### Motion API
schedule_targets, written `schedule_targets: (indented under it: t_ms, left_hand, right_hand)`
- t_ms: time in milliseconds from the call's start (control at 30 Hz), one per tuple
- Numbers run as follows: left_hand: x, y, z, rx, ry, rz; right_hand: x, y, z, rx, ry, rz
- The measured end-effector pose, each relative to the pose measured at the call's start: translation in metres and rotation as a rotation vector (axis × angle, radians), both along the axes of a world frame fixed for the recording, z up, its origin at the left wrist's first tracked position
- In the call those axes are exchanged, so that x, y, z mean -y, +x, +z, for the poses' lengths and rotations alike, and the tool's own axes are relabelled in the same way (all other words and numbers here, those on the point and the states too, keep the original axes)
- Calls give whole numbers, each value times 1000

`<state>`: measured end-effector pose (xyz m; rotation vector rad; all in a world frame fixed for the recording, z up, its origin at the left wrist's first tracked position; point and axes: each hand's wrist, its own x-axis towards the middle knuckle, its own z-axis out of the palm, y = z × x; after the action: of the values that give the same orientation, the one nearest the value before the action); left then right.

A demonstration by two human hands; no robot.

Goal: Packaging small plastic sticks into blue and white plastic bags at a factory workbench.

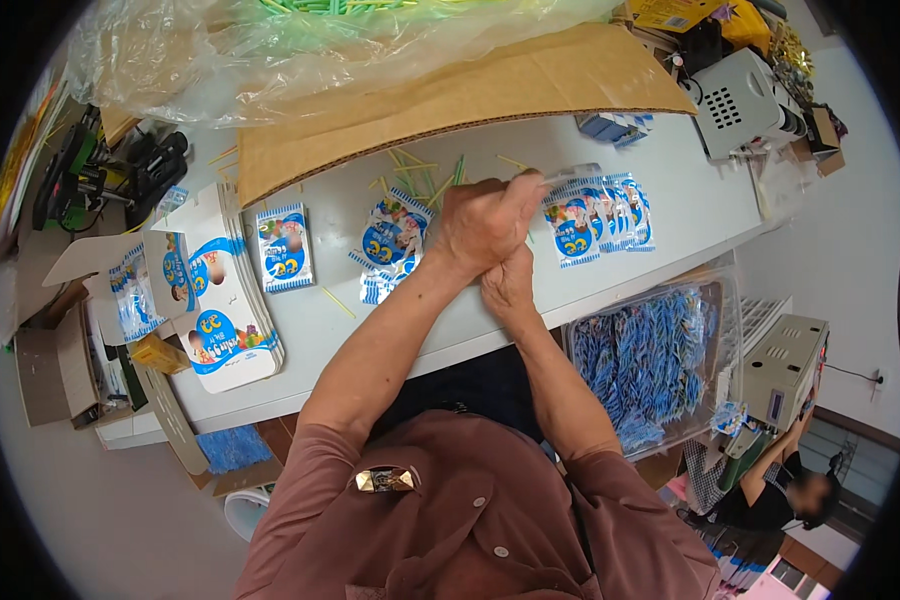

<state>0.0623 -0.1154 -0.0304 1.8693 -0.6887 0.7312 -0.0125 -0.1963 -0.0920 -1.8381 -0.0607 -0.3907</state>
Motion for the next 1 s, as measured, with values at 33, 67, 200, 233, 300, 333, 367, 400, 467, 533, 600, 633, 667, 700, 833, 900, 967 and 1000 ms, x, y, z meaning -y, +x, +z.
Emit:
schedule_targets:
  t_ms: [33, 67, 200, 233, 300, 333, 367, 400, 467, 533, 600, 633, 667, 700, 833, 900, 967, 1000]
  left_hand:
    - [1, 3, -2, 18, -18, 13]
    - [1, 6, -4, 18, -17, 11]
    - [-3, 5, -10, -163, -295, 231]
    - [-4, 2, -10, -257, -371, 323]
    - [-5, -5, -19, -265, -358, 366]
    - [-6, -9, -24, -275, -347, 408]
    - [-6, -12, -26, -274, -347, 408]
    - [-7, -16, -29, -295, -291, 419]
    - [-7, -19, -31, -315, -234, 429]
    - [-5, -20, -32, -419, -296, 406]
    - [-4, -19, -33, -448, -332, 406]
    - [-3, -18, -34, -479, -368, 406]
    - [-1, -18, -35, -480, -367, 407]
    - [1, -17, -36, -509, -401, 405]
    - [5, -15, -40, -599, -485, 398]
    - [7, -16, -42, -579, -461, 405]
    - [9, -21, -41, -559, -436, 412]
    - [10, -24, -39, -583, -422, 415]
  right_hand:
    - [-1, 0, 1, -2, 0, -2]
    - [-2, 1, 2, -28, 22, -35]
    - [5, 0, 17, -253, 103, 22]
    - [6, 0, 20, -254, 106, 22]
    - [6, 0, 24, -212, 145, 79]
    - [7, 1, 23, -212, 147, 82]
    - [9, 2, 21, -204, 222, 120]
    - [11, 3, 20, -196, 297, 157]
    - [14, 3, 20, -213, 280, 168]
    - [16, 2, 19, -230, 265, 179]
    - [16, 3, 17, -251, 335, 211]
    - [16, 3, 16, -249, 336, 211]
    - [15, 2, 18, -266, 331, 203]
    - [15, 2, 19, -282, 326, 194]
    - [17, 1, 16, -276, 429, 197]
    - [14, -2, 14, -306, 426, 184]
    - [12, -1, 15, -276, 362, 127]
    - [11, -2, 15, -245, 297, 71]
